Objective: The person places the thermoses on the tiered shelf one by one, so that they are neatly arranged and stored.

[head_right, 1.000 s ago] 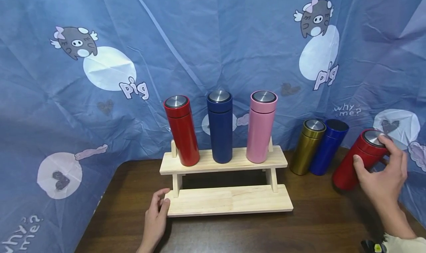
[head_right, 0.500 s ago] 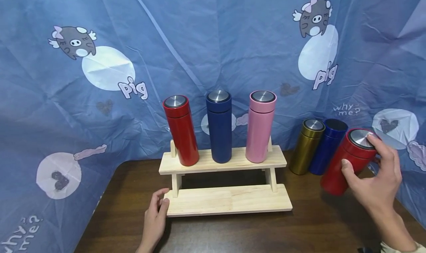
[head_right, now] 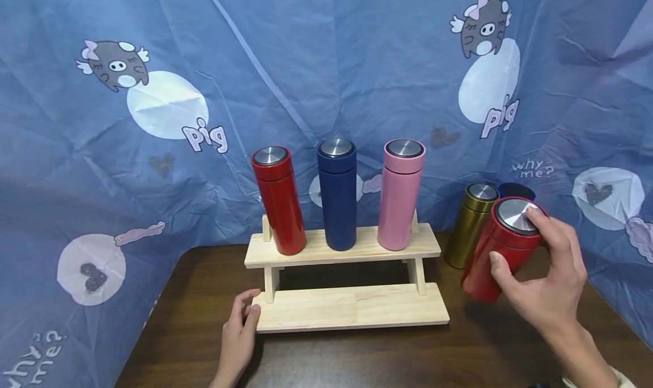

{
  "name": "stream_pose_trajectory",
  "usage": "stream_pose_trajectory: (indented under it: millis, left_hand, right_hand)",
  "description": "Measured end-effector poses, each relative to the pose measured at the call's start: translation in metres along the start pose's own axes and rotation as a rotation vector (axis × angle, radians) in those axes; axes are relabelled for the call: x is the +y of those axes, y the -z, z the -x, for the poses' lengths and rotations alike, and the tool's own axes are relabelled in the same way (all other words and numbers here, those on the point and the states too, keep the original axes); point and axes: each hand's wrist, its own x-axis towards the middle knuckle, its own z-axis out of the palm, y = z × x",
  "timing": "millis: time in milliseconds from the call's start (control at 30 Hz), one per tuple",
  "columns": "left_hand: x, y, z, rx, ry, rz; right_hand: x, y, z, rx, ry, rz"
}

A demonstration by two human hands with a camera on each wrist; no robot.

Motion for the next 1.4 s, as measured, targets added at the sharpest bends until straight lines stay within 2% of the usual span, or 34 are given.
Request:
stream_pose_trajectory:
  millis: [133, 333, 533, 700, 933, 1133, 1400]
  left_hand:
    - [0.004, 0.002, 0.0, 0.006, -0.008, 0.015]
    - [0.006, 0.003, 0.0, -0.003, 0.003, -0.011]
    - [0.016, 0.005, 0.0, -0.052, 0.098, 0.016]
    - [0.02, 0.006, 0.0, -0.076, 0.136, 0.001]
    - [0.014, 0.005, 0.0, -0.062, 0.121, 0.003]
    - [0.006, 0.0, 0.001, -0.006, -0.004, -0.019]
    - [0.015, 0.003, 0.001, -0.021, 0.052, -0.009]
  right_hand:
    - [-0.018, -0.014, -0.001, -0.023, -0.004, -0.093]
    - [-0.035, -0.028, 0.003, -0.094, -0.051, -0.143]
    - [-0.039, -0.038, 0.01, -0.153, -0.077, -0.161]
    - [-0.044, -0.049, 0.014, -0.2, -0.08, -0.179]
    - [-0.061, -0.065, 0.016, -0.28, -0.082, -0.205]
    - [-0.077, -0.079, 0.018, -0.324, -0.105, -0.253]
    - [-0.088, -0.104, 0.025, -0.34, -0.092, -0.33]
